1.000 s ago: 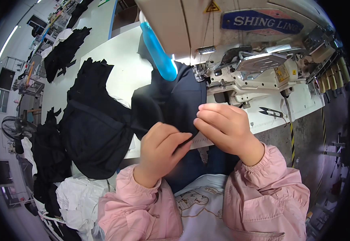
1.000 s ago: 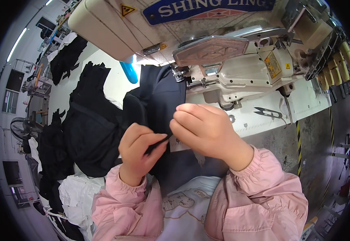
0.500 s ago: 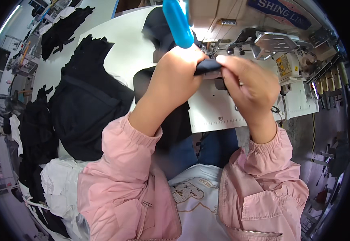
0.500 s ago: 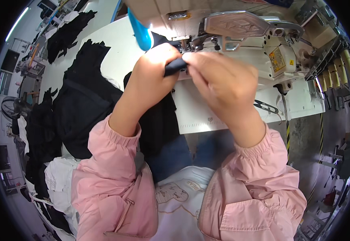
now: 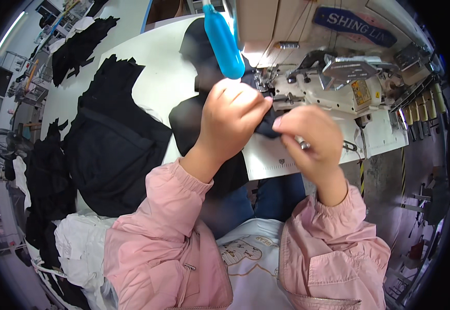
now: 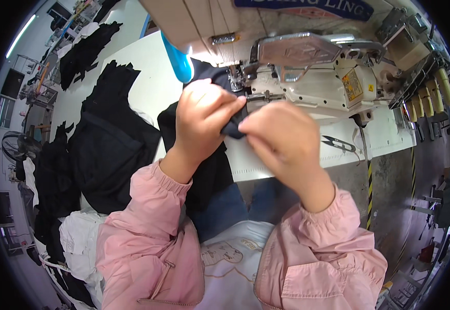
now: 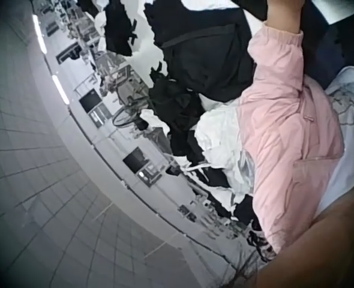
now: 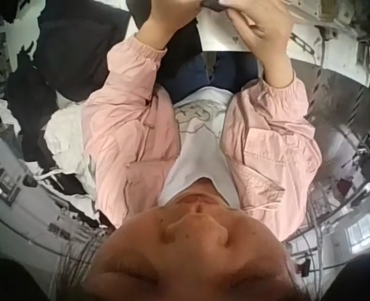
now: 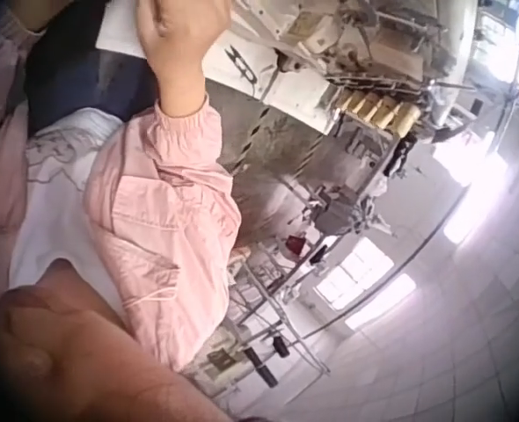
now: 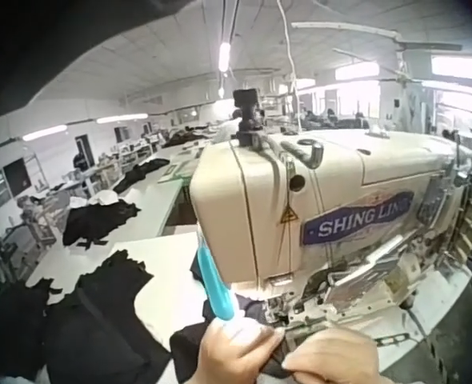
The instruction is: Sewing black fabric pieces using an industrial sewing machine.
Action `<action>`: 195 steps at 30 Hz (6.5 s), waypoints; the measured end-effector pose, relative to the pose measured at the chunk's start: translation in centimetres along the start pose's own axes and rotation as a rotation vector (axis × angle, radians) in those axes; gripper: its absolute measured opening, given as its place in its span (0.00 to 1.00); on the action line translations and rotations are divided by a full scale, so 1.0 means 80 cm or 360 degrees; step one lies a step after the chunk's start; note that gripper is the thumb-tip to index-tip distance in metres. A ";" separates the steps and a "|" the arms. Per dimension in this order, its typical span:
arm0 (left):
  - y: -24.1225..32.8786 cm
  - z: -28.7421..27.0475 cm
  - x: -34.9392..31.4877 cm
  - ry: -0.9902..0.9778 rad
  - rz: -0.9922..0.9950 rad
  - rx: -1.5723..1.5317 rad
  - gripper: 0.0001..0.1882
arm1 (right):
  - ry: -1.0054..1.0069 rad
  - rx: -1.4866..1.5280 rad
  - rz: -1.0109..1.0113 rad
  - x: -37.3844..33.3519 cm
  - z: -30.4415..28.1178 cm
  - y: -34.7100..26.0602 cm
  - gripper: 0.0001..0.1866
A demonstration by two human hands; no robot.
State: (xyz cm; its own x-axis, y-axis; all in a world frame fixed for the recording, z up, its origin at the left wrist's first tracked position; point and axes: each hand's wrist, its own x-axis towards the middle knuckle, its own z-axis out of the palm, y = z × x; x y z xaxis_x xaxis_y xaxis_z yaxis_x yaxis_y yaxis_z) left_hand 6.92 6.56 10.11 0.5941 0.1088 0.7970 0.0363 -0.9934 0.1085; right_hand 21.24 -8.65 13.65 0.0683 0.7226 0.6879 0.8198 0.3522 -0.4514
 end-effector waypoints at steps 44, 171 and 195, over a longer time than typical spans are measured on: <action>0.002 -0.005 -0.019 -0.0038 -0.0031 0.0382 0.16 | 0.0256 -0.0258 -0.0115 -0.034 0.051 0.017 0.15; -0.007 0.001 -0.028 -0.0056 -0.0021 0.0186 0.21 | 0.0310 -0.0194 -0.0161 -0.046 0.059 0.015 0.15; -0.015 -0.015 -0.022 -0.0133 0.0048 0.0231 0.23 | 0.0449 -0.0378 -0.0155 -0.029 0.068 0.033 0.19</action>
State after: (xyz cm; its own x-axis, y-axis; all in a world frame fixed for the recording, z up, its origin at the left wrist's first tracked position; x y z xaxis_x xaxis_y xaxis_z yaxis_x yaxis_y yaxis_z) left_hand 4.89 7.62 9.29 0.6610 0.0816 0.7459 0.1297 -0.9915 -0.0064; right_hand 20.11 -6.14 7.79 0.1101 0.4887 0.8655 0.9369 0.2396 -0.2544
